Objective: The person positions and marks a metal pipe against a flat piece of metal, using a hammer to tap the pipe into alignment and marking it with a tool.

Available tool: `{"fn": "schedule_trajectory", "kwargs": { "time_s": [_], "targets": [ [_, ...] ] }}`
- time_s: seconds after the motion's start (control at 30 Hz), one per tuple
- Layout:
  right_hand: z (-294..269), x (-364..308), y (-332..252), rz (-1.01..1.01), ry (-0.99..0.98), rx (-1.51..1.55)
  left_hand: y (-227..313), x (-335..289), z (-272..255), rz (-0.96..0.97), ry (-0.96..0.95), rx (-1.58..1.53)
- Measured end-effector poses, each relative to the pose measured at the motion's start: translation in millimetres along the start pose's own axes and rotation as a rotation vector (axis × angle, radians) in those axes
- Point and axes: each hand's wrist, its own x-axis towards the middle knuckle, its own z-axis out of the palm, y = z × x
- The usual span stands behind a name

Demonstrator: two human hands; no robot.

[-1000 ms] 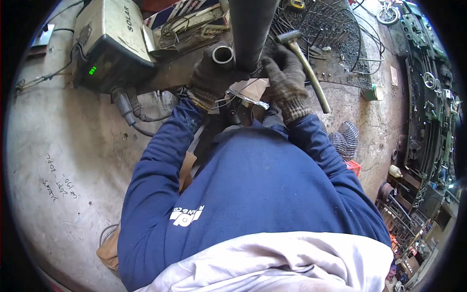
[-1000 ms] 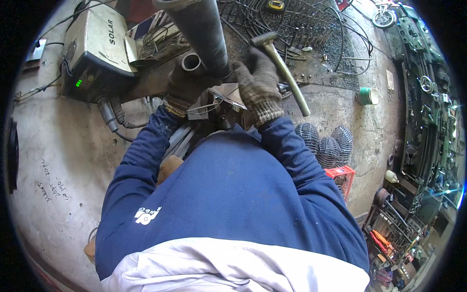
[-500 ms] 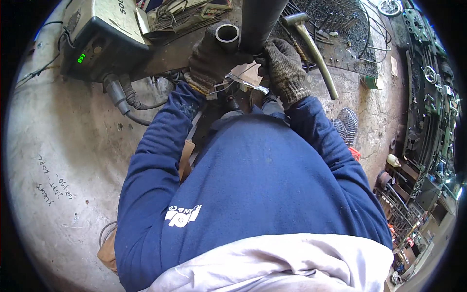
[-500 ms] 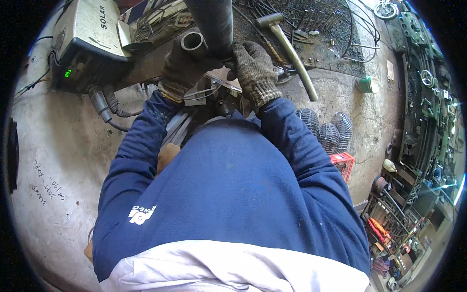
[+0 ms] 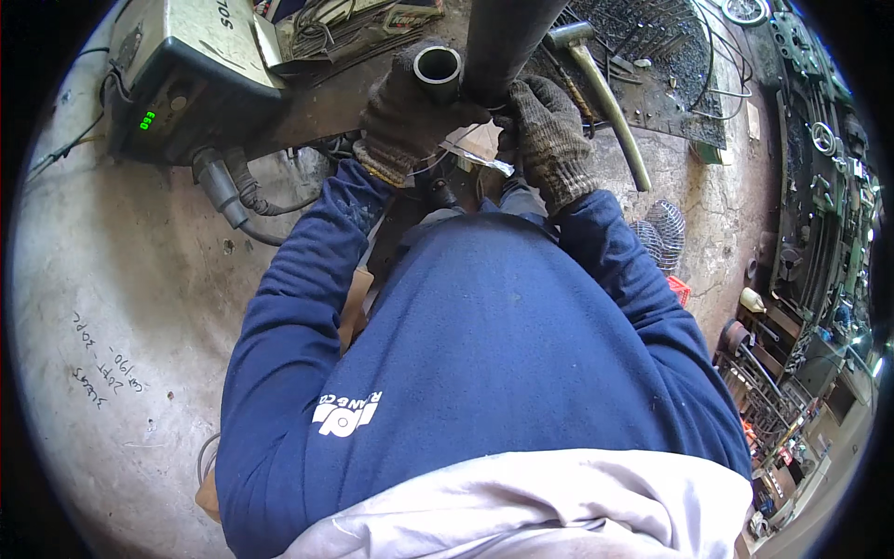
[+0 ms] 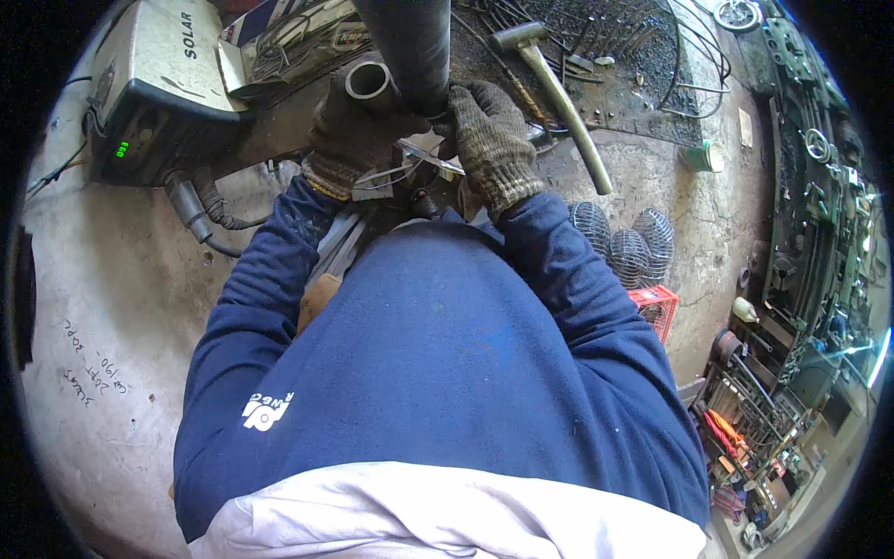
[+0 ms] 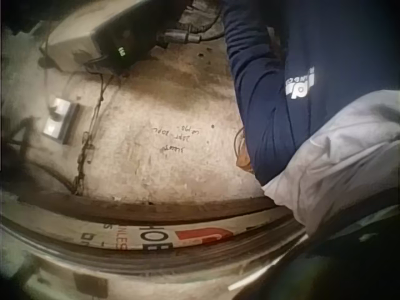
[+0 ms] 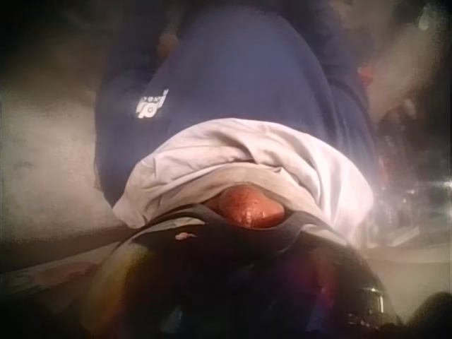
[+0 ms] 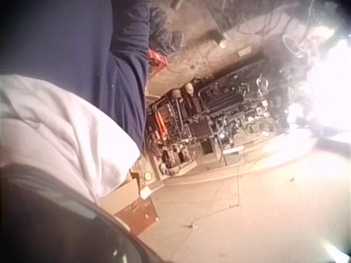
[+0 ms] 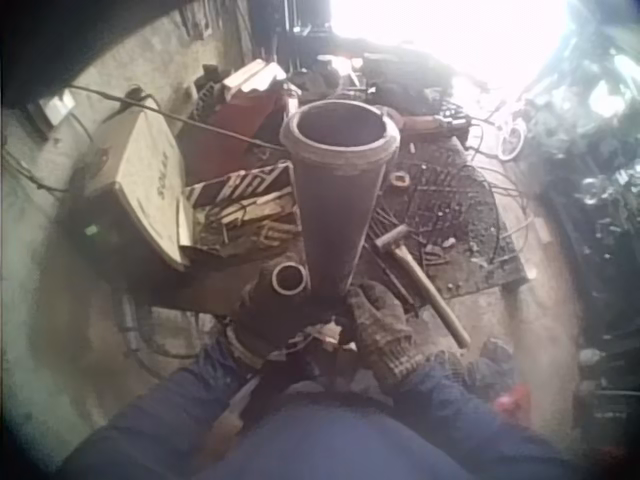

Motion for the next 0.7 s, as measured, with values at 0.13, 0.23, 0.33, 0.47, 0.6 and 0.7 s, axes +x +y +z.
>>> {"fn": "schedule_trajectory", "kwargs": {
  "time_s": [0.13, 0.23, 0.33, 0.47, 0.6, 0.7],
  "targets": [
    [-3, 5, 1, -0.056, 0.061, 0.093, 16, -7, 2, 0.033, 0.162, 0.026],
    [0, 18, 6, -0.327, 0.228, 0.188, 15, -3, 1, 0.029, 0.142, 0.067],
    [-2, 62, 15, -0.675, 0.185, 0.335, 11, 1, -1, 0.050, 0.091, 0.101],
    [10, 85, 12, -0.619, 0.138, 0.274, 4, 2, 1, 0.077, 0.076, 0.170],
    [22, 83, 1, -0.570, 0.160, 0.224, 2, 5, 0, 0.047, 0.034, 0.029],
    [28, 82, -8, -0.545, 0.215, 0.187, -5, 0, 7, -0.021, 0.041, 0.053]
  ]
}}
